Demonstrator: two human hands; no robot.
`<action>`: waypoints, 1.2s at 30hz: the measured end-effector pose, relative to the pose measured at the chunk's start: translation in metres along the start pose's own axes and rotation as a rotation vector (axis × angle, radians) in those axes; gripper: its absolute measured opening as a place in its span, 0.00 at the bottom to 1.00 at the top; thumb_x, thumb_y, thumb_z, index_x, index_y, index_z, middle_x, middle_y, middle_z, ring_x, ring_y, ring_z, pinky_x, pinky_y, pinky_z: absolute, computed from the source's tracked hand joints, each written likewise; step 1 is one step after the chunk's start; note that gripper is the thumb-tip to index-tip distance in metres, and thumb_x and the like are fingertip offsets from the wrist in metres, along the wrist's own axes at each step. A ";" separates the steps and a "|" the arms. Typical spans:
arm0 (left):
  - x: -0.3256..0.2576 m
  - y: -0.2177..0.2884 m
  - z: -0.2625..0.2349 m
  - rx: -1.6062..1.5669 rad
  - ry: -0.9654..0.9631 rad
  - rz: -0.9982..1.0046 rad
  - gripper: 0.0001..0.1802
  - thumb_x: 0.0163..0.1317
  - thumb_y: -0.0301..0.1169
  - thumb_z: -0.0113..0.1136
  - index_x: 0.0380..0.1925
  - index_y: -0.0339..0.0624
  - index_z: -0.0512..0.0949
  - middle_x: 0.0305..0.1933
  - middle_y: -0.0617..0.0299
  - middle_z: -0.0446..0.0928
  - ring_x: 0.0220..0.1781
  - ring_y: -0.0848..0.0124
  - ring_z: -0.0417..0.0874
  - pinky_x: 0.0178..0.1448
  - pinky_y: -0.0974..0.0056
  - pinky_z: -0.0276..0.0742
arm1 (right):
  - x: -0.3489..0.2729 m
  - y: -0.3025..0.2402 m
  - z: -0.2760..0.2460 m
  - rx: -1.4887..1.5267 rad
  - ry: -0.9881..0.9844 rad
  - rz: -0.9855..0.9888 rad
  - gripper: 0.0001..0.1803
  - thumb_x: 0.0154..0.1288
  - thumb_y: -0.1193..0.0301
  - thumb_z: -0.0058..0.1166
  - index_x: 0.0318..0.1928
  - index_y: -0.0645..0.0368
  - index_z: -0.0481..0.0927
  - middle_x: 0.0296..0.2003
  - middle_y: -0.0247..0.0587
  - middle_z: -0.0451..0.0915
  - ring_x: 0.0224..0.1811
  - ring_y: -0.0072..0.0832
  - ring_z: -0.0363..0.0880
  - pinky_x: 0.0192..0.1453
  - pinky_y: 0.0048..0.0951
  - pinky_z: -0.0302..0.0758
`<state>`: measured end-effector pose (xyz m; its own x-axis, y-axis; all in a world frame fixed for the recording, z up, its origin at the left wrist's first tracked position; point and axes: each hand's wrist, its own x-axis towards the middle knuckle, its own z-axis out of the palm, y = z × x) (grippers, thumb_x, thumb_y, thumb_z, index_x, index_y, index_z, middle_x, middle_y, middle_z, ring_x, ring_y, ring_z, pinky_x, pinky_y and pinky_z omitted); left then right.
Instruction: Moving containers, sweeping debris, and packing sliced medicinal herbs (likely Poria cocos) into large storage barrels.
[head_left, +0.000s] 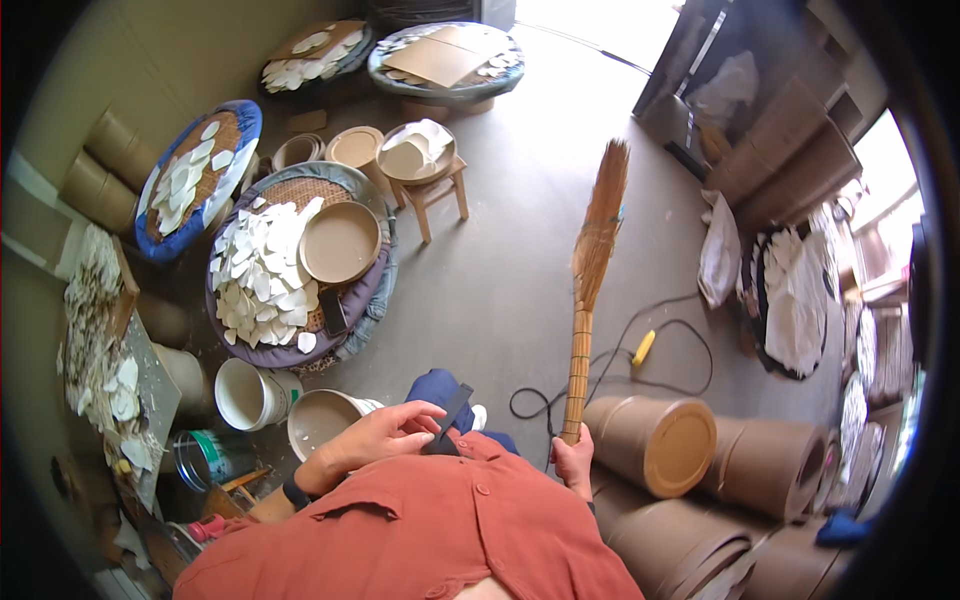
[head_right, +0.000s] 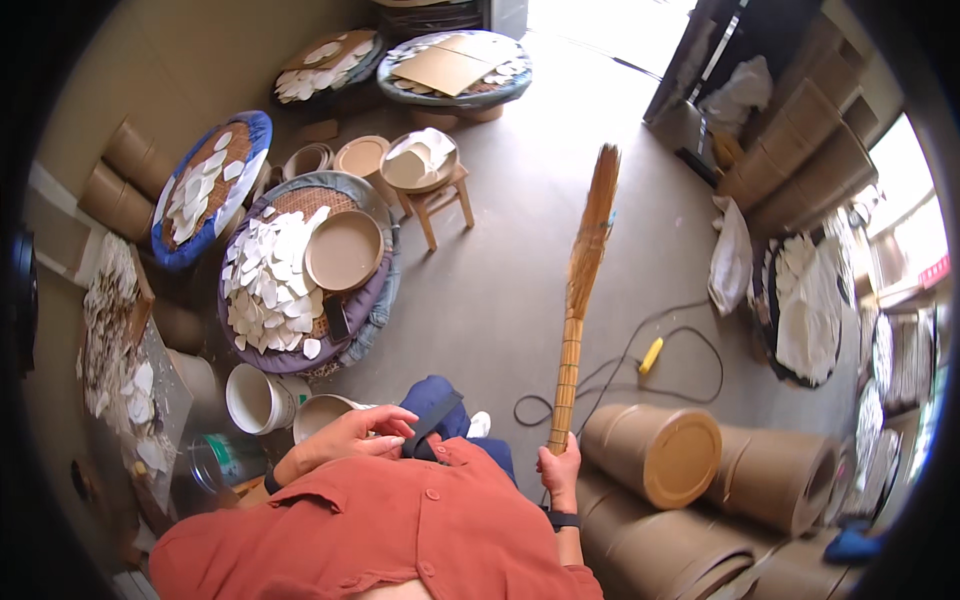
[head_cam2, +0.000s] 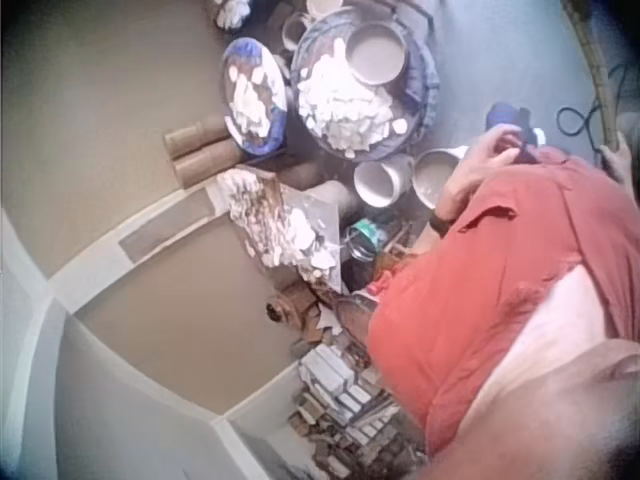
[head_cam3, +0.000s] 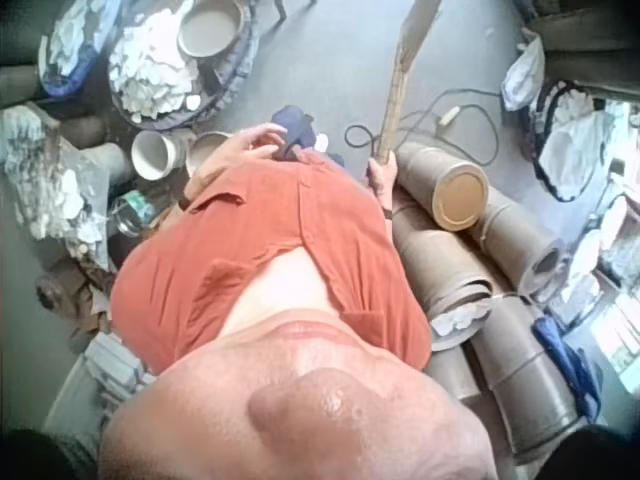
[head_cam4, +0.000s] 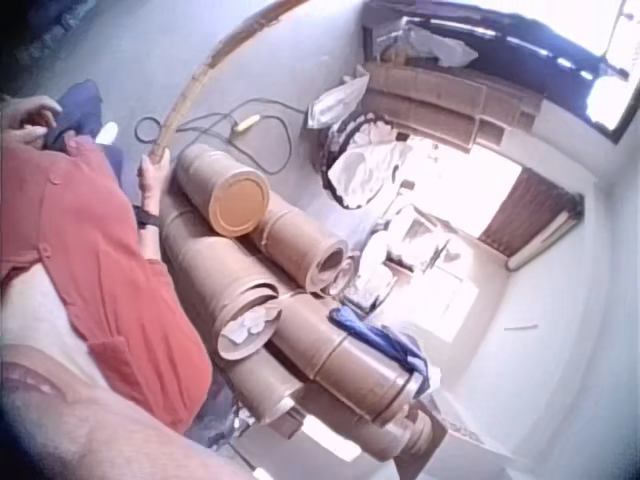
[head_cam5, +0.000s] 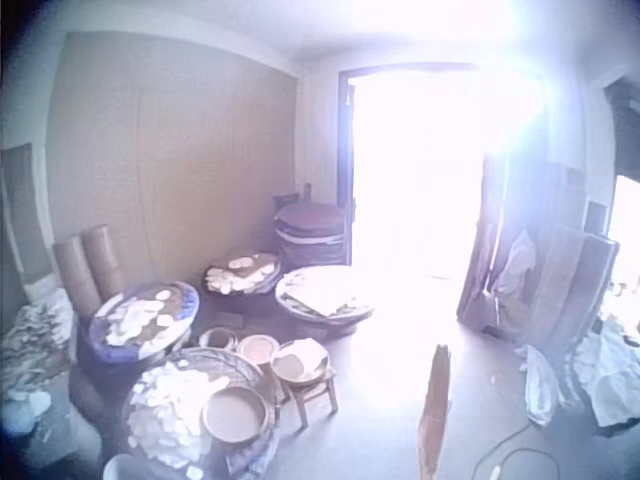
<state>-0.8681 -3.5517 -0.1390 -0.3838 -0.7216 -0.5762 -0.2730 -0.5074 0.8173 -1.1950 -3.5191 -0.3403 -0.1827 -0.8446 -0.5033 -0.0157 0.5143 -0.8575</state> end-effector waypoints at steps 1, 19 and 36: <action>0.026 0.011 -0.015 0.010 0.001 0.017 0.18 0.60 0.27 0.50 0.52 0.41 0.68 0.45 0.56 0.74 0.46 0.71 0.74 0.51 0.66 0.70 | 0.032 -0.021 0.002 -0.051 0.021 -0.056 0.14 0.47 0.80 0.49 0.37 0.61 0.67 0.17 0.33 0.69 0.13 0.20 0.68 0.16 0.23 0.68; 0.489 0.303 -0.316 0.011 0.146 0.288 0.21 0.57 0.28 0.47 0.52 0.40 0.67 0.45 0.55 0.75 0.45 0.67 0.76 0.50 0.65 0.71 | 0.561 -0.336 0.034 -0.469 -0.083 -0.171 0.16 0.45 0.81 0.48 0.39 0.60 0.69 0.20 0.31 0.68 0.18 0.19 0.67 0.22 0.22 0.67; 0.750 0.417 -0.476 -0.197 0.734 0.076 0.19 0.56 0.22 0.48 0.50 0.41 0.70 0.43 0.57 0.76 0.41 0.74 0.76 0.46 0.69 0.72 | 1.061 -0.643 0.280 -0.911 -0.885 -0.305 0.21 0.46 0.76 0.52 0.45 0.63 0.70 0.22 0.39 0.72 0.23 0.26 0.73 0.29 0.28 0.72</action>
<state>-0.8498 -4.5286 -0.2290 0.3086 -0.8507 -0.4255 -0.0802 -0.4690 0.8795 -1.1031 -4.7877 -0.3529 0.6458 -0.5756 -0.5016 -0.6614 -0.0934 -0.7442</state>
